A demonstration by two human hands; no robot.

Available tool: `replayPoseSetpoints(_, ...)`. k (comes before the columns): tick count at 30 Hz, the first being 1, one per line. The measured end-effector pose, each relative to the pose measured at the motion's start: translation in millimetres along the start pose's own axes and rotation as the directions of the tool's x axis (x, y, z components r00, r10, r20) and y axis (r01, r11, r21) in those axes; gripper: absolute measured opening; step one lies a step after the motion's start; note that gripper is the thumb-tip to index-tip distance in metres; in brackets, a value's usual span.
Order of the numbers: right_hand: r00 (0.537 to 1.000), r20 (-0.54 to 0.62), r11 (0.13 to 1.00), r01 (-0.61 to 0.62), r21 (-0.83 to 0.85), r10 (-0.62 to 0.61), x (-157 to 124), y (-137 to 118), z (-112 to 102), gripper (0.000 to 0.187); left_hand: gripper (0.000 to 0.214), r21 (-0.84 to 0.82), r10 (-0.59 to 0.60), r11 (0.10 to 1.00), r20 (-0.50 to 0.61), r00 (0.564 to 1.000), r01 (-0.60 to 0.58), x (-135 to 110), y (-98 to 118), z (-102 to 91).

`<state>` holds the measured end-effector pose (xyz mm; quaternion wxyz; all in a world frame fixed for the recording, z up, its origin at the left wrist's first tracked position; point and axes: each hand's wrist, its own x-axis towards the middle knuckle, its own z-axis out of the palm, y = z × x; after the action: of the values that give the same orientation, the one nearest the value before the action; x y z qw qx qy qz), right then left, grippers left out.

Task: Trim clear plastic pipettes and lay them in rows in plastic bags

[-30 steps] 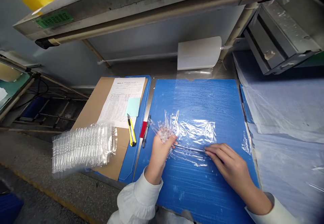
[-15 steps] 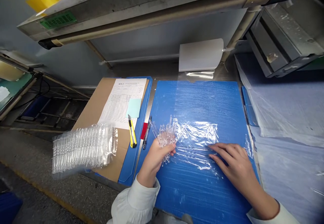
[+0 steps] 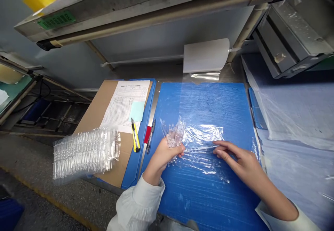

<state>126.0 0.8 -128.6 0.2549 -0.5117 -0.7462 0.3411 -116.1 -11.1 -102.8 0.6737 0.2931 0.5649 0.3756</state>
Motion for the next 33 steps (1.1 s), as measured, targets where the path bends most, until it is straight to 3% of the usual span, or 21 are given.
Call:
replayPoseSetpoints(2, 0.993, -0.066, 0.991, 0.091, -0.099, -0.097, -5, 8, 0, 0.023, 0.03, -0.001, 0.033, 0.999, -0.014, 0.999, -0.033, -3, -1, -3.1)
replayPoseSetpoints(4, 0.974, -0.073, 0.957, 0.196, -0.213, -0.216, -7, 17, 1, 0.02, 0.026, 0.041, 0.031, 0.999, 0.085, 0.996, -0.034, -9, -2, -6.5)
replayPoseSetpoints(6, 0.958, -0.016, 0.917, 0.27, -0.294, -0.288, -9, 24, 2, 0.019, 0.026, 0.111, -0.04, 0.994, 0.224, 0.974, 0.016, -17, -5, -8.9)
replayPoseSetpoints(8, 0.953, 0.029, 0.895, 0.293, -0.336, -0.301, -9, 28, 3, 0.018, 0.03, 0.214, -0.132, 0.974, 0.296, 0.946, 0.069, -24, -10, -9.7)
replayPoseSetpoints(11, 0.951, 0.071, 0.885, 0.306, -0.35, -0.301, -8, 28, 7, 0.016, 0.033, 0.352, -0.188, 0.932, 0.275, 0.943, 0.083, -29, -17, -8.8)
replayPoseSetpoints(15, 0.935, 0.103, 0.871, 0.353, -0.341, -0.338, -4, 22, 9, 0.015, 0.033, 0.401, -0.18, 0.913, 0.248, 0.952, 0.068, -31, -20, -7.2)
replayPoseSetpoints(19, 0.937, -0.064, 0.89, 0.301, -0.343, -0.342, -2, 14, 2, 0.01, 0.031, 0.408, -0.157, 0.912, 0.269, 0.95, 0.035, -32, -20, -8.2)
replayPoseSetpoints(21, 0.931, -0.146, 0.898, 0.27, -0.347, -0.336, -5, 12, 0, 0.006, 0.03, 0.401, -0.157, 0.915, 0.269, 0.95, 0.038, -34, -21, -10.1)
replayPoseSetpoints(26, 0.926, -0.029, 0.893, 0.354, -0.278, -0.376, -20, 9, 6, 0.006, 0.024, 0.275, -0.143, 0.959, 0.239, 0.96, 0.075, -41, -22, -15.0)
replayPoseSetpoints(30, 0.939, -0.045, 0.907, 0.315, -0.278, -0.34, -26, 10, 11, 0.006, 0.028, 0.229, -0.163, 0.966, 0.185, 0.969, 0.119, -45, -21, -16.1)
replayPoseSetpoints(33, 0.937, -0.048, 0.905, 0.319, -0.281, -0.345, -26, 12, 12, 0.008, 0.03, 0.205, -0.173, 0.97, 0.21, 0.962, 0.13, -46, -21, -17.4)
